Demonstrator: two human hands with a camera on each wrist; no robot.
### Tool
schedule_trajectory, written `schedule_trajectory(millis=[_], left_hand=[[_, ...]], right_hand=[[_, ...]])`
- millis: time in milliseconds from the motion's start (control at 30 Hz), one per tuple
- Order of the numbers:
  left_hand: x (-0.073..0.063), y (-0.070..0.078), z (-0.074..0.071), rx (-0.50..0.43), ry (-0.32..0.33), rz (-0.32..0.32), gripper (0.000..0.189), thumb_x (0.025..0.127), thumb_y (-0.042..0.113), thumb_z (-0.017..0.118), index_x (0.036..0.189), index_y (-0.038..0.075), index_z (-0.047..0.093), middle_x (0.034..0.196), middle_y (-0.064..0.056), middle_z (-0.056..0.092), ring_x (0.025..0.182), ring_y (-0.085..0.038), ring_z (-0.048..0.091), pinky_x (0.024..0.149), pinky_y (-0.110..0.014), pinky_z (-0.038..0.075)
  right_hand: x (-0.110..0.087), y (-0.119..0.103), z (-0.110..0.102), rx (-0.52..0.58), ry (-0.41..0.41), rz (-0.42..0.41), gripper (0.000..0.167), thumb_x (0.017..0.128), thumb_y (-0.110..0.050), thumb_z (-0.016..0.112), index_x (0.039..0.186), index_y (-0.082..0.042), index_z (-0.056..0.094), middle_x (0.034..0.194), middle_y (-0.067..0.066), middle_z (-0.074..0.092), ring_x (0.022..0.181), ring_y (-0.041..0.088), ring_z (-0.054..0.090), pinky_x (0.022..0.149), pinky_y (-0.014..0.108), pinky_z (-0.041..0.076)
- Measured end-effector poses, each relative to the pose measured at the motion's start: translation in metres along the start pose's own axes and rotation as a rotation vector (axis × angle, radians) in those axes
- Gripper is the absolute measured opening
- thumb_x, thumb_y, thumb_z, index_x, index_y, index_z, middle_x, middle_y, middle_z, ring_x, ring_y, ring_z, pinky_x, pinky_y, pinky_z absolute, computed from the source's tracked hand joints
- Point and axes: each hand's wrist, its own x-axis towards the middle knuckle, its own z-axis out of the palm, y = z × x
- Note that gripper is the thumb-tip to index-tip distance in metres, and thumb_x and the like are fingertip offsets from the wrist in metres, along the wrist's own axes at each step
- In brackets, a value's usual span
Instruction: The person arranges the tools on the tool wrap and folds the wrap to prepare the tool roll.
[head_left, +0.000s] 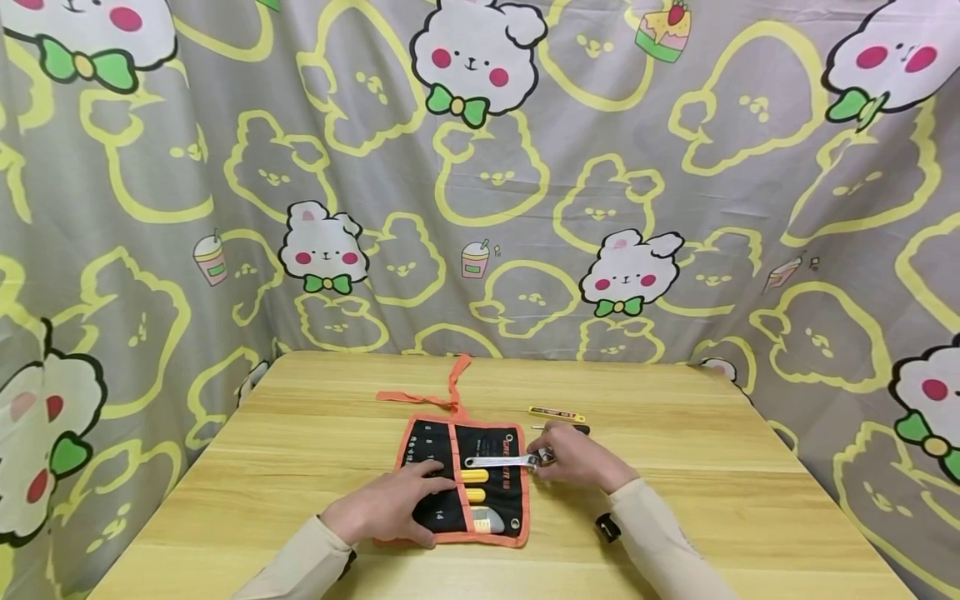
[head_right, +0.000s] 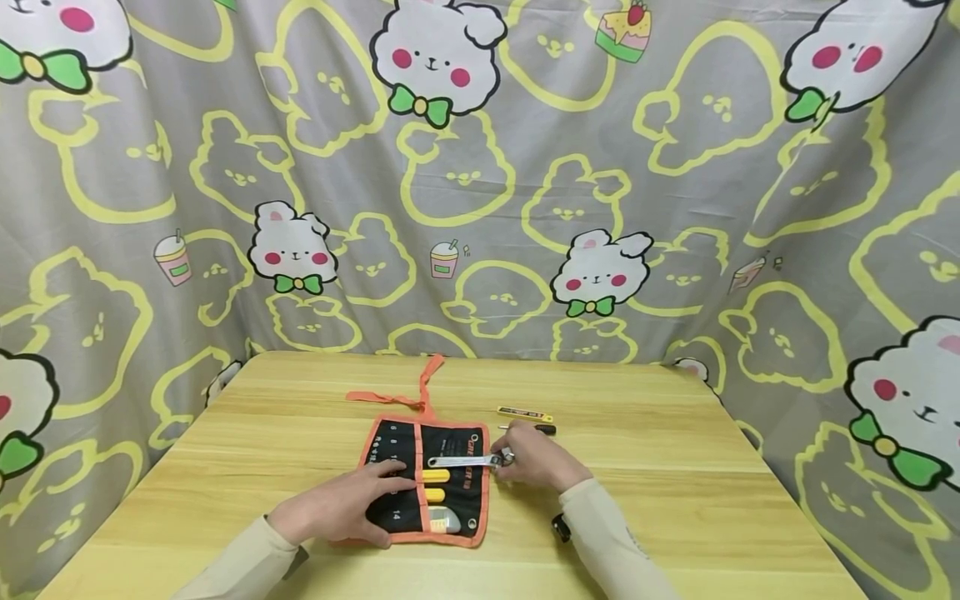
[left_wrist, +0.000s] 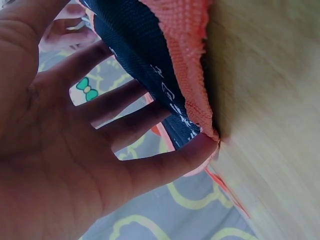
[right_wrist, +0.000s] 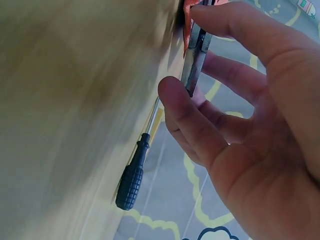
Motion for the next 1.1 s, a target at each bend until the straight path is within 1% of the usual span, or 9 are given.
schedule_trajectory(millis=[100, 233, 333, 467, 700, 867, 967, 1100], left_hand=[[0.0004, 0.0002, 0.0001, 0.013, 0.012, 0.017, 0.071, 0.08, 0.041, 0.088, 0.144, 0.028, 0.06, 0.152, -0.007, 0.046, 0.133, -0.032, 0.052, 0.107, -0.054, 0.047], [0.0002, -0.0002, 0.0002, 0.029, 0.035, 0.036, 0.071, 0.079, 0.042, 0.089, 0.142, 0.027, 0.061, 0.146, -0.005, 0.048, 0.123, -0.027, 0.055, 0.103, -0.049, 0.051], [-0.0001, -0.0001, 0.0002, 0.033, 0.044, 0.042, 0.071, 0.078, 0.042, 0.089, 0.141, 0.026, 0.062, 0.142, -0.005, 0.049, 0.118, -0.025, 0.056, 0.101, -0.046, 0.052], [-0.0002, 0.0008, -0.0001, 0.034, 0.046, 0.042, 0.07, 0.078, 0.041, 0.089, 0.141, 0.026, 0.063, 0.141, -0.006, 0.049, 0.116, -0.024, 0.057, 0.1, -0.045, 0.053], [-0.0002, 0.0018, 0.0, 0.031, 0.041, 0.039, 0.07, 0.078, 0.041, 0.089, 0.141, 0.026, 0.063, 0.14, -0.005, 0.05, 0.116, -0.023, 0.056, 0.099, -0.044, 0.053], [0.0003, 0.0017, 0.0009, 0.031, 0.043, 0.037, 0.07, 0.078, 0.042, 0.089, 0.141, 0.028, 0.063, 0.14, -0.004, 0.049, 0.115, -0.022, 0.056, 0.099, -0.044, 0.053], [0.0005, 0.0012, 0.0008, 0.032, 0.044, 0.038, 0.07, 0.078, 0.042, 0.089, 0.141, 0.028, 0.062, 0.14, -0.004, 0.05, 0.115, -0.022, 0.056, 0.099, -0.044, 0.053], [0.0002, 0.001, 0.0003, 0.033, 0.044, 0.042, 0.07, 0.078, 0.042, 0.089, 0.141, 0.027, 0.063, 0.14, -0.004, 0.05, 0.114, -0.022, 0.056, 0.098, -0.044, 0.053]], right_hand=[[0.0003, -0.0013, 0.0018, -0.016, 0.007, -0.003, 0.025, 0.084, -0.011, 0.079, 0.108, -0.005, 0.08, 0.092, 0.004, 0.062, 0.081, 0.015, 0.051, 0.066, 0.023, 0.043], [0.0011, -0.0031, 0.0028, -0.042, 0.018, -0.004, 0.025, 0.083, -0.013, 0.08, 0.108, -0.007, 0.081, 0.093, 0.005, 0.063, 0.081, 0.012, 0.049, 0.068, 0.025, 0.043], [0.0015, -0.0038, 0.0033, -0.045, 0.021, -0.003, 0.025, 0.083, -0.012, 0.08, 0.108, -0.007, 0.08, 0.093, 0.005, 0.063, 0.081, 0.013, 0.05, 0.068, 0.025, 0.043], [0.0025, -0.0047, 0.005, -0.043, 0.021, 0.008, 0.029, 0.083, -0.013, 0.082, 0.11, -0.005, 0.079, 0.095, 0.006, 0.063, 0.08, 0.015, 0.052, 0.068, 0.026, 0.045], [0.0047, -0.0067, 0.0085, -0.065, 0.023, 0.016, 0.035, 0.083, -0.015, 0.083, 0.115, -0.003, 0.078, 0.104, 0.008, 0.064, 0.08, 0.013, 0.054, 0.071, 0.028, 0.05], [0.0047, -0.0057, 0.0088, -0.046, 0.015, -0.001, 0.034, 0.084, -0.014, 0.083, 0.115, -0.001, 0.077, 0.103, 0.008, 0.064, 0.081, 0.015, 0.058, 0.071, 0.027, 0.052], [0.0042, -0.004, 0.0074, -0.029, 0.004, -0.004, 0.035, 0.085, -0.016, 0.084, 0.116, -0.001, 0.076, 0.103, 0.007, 0.065, 0.085, 0.016, 0.061, 0.075, 0.029, 0.053], [0.0024, 0.0019, 0.0035, 0.045, -0.018, 0.009, 0.035, 0.085, -0.015, 0.084, 0.116, -0.003, 0.075, 0.101, 0.006, 0.066, 0.086, 0.017, 0.061, 0.074, 0.03, 0.054]])
